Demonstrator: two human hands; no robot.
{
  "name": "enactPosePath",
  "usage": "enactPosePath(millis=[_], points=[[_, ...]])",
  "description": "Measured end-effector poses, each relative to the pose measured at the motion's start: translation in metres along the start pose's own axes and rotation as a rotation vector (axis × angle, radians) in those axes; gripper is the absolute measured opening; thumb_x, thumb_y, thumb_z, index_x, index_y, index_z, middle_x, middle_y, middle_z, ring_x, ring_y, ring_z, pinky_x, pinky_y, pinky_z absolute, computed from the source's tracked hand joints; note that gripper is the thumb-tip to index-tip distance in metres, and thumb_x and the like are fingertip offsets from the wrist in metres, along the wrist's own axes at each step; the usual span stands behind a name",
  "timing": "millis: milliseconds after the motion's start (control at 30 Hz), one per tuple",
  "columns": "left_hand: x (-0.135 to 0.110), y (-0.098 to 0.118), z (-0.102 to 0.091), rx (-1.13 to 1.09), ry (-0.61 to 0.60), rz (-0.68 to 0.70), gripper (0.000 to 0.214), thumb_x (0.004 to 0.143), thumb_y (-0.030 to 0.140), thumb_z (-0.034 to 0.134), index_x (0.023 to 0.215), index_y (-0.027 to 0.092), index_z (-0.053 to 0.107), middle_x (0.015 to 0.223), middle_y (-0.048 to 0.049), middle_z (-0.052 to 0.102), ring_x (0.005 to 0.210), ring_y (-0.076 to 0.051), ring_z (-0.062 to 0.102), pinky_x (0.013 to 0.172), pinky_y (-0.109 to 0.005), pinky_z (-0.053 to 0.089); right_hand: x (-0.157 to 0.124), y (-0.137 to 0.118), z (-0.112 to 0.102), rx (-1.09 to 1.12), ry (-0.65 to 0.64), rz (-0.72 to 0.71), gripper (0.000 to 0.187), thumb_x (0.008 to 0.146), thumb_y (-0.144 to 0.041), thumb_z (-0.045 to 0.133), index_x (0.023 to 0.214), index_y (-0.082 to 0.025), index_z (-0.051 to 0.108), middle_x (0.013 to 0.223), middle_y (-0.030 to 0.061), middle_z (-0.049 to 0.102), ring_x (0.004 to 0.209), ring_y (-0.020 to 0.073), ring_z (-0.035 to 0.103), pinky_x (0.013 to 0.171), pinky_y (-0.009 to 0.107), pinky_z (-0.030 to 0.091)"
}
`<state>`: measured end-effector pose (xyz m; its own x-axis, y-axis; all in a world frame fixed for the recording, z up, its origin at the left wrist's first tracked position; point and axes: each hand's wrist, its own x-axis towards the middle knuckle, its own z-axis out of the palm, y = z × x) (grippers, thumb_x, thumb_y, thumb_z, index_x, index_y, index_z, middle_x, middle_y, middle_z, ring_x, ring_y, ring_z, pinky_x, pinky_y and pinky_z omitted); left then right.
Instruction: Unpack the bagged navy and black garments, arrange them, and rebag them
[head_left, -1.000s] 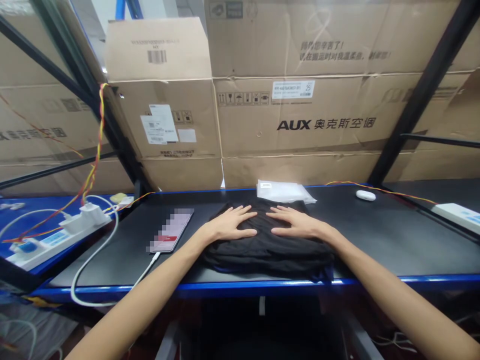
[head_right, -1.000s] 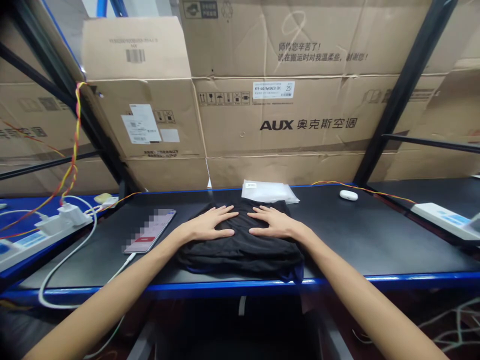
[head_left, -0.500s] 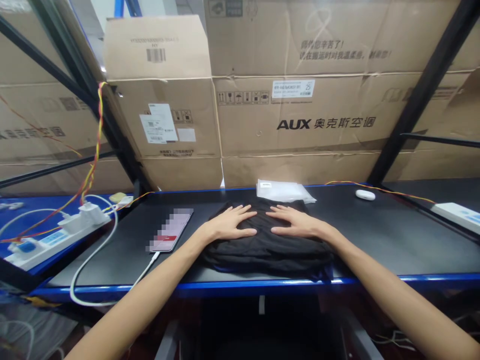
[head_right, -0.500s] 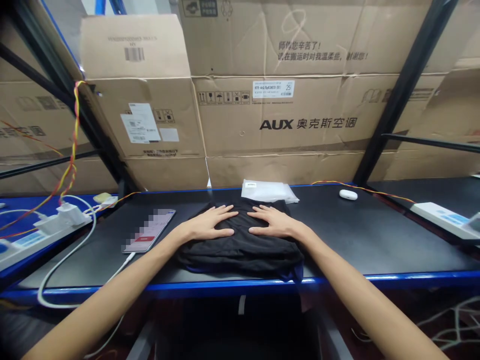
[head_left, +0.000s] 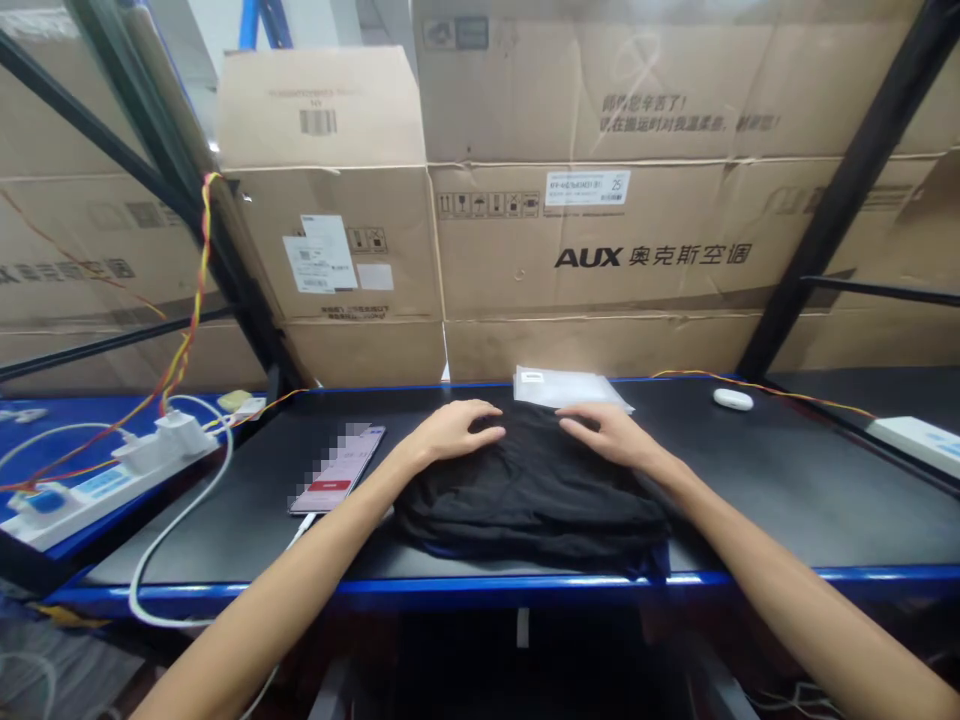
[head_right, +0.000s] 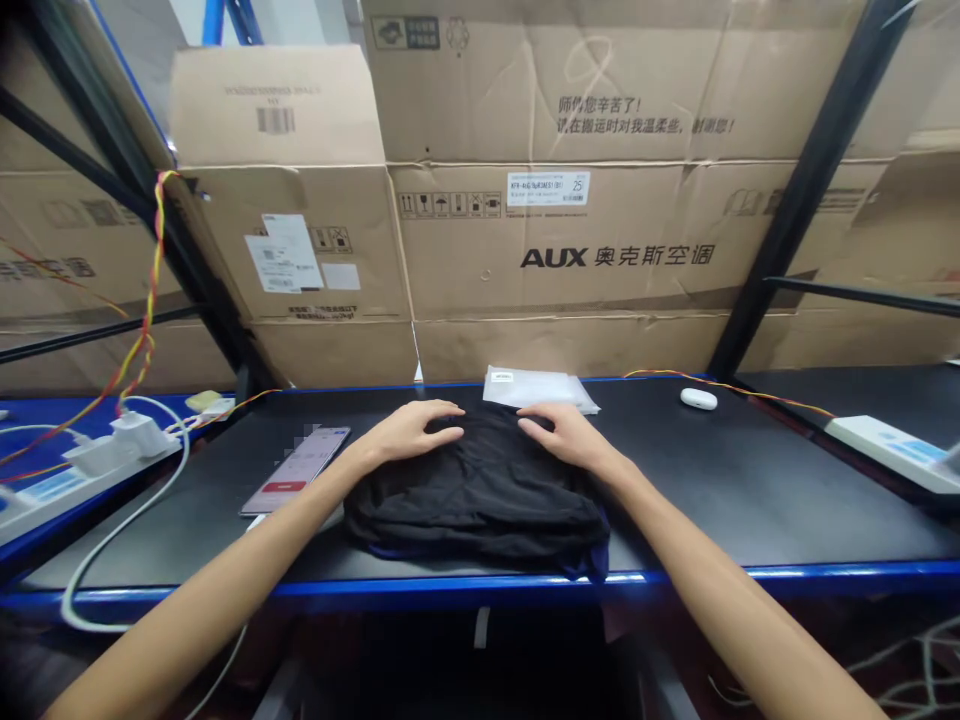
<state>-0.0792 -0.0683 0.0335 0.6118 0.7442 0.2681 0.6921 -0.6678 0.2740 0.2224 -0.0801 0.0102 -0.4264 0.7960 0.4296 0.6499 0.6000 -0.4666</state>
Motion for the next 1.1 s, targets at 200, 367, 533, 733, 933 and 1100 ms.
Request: enactPosePath(millis=[200,367,533,733,933,1100], points=[[0.044,-0.015,0.001,0.026,0.003,-0.075,0.043,0.092,0.034,0.05,0.13,0.017,0.063,0.128,-0.0084,0.067,0.112,-0.024,0.065,0.101,-0.033,0.047,0.004,0.035,-0.011,-0.317,0.128,0.128,0.036,0.089,-0.038,0.051,0.109,-0.017,0.074,0.11,0.013,0.072,0.105,0.0311,0.063,0.095,0.044,0.05],[0.064,-0.029,0.018,-0.028,-0.017,-0.13,0.039,0.084,0.03,0.059,0.118,0.015,0.069,0.118,-0.0108,0.071,0.105,-0.027,0.067,0.095,-0.034,0.05,0.002,0.056,-0.014,-0.484,0.01,0.175,0.036,0.087,-0.036,0.055,0.111,-0.016,0.072,0.113,0.014,0.069,0.105,0.0312,0.059,0.093,0.042,0.049],[0.058,-0.032,0.019,-0.106,0.101,-0.133,0.023,0.08,0.027,0.063,0.097,0.016,0.073,0.095,-0.0053,0.074,0.086,-0.02,0.067,0.081,-0.028,0.052,0.002,0.054,-0.015,-0.44,0.008,0.153,0.023,0.082,-0.031,0.058,0.093,-0.018,0.074,0.105,0.0126,0.071,0.098,0.03,0.06,0.091,0.043,0.049],[0.04,-0.021,0.004,-0.198,0.197,-0.081,0.016,0.079,0.023,0.061,0.09,0.016,0.071,0.087,-0.0013,0.072,0.073,-0.014,0.063,0.074,-0.025,0.05,-0.007,0.029,-0.023,-0.265,0.177,0.095,0.018,0.078,-0.028,0.055,0.086,-0.026,0.071,0.107,0.0065,0.073,0.104,0.0301,0.062,0.094,0.046,0.049],[0.013,-0.007,-0.005,-0.09,0.096,0.162,0.023,0.079,0.013,0.056,0.09,0.022,0.075,0.098,-0.0019,0.071,0.095,-0.018,0.064,0.089,-0.028,0.049,-0.036,0.003,-0.023,-0.093,0.001,0.02,0.021,0.084,-0.032,0.052,0.093,-0.026,0.07,0.092,0.003,0.075,0.086,0.0251,0.07,0.082,0.038,0.053],[-0.008,-0.004,-0.003,0.036,-0.081,0.178,0.029,0.083,0.016,0.054,0.099,0.024,0.075,0.11,-0.0019,0.071,0.104,-0.02,0.064,0.096,-0.031,0.048,-0.052,0.003,-0.019,-0.092,-0.131,0.034,0.028,0.089,-0.038,0.052,0.101,-0.028,0.075,0.105,0.0028,0.077,0.098,0.0265,0.07,0.091,0.04,0.053]])
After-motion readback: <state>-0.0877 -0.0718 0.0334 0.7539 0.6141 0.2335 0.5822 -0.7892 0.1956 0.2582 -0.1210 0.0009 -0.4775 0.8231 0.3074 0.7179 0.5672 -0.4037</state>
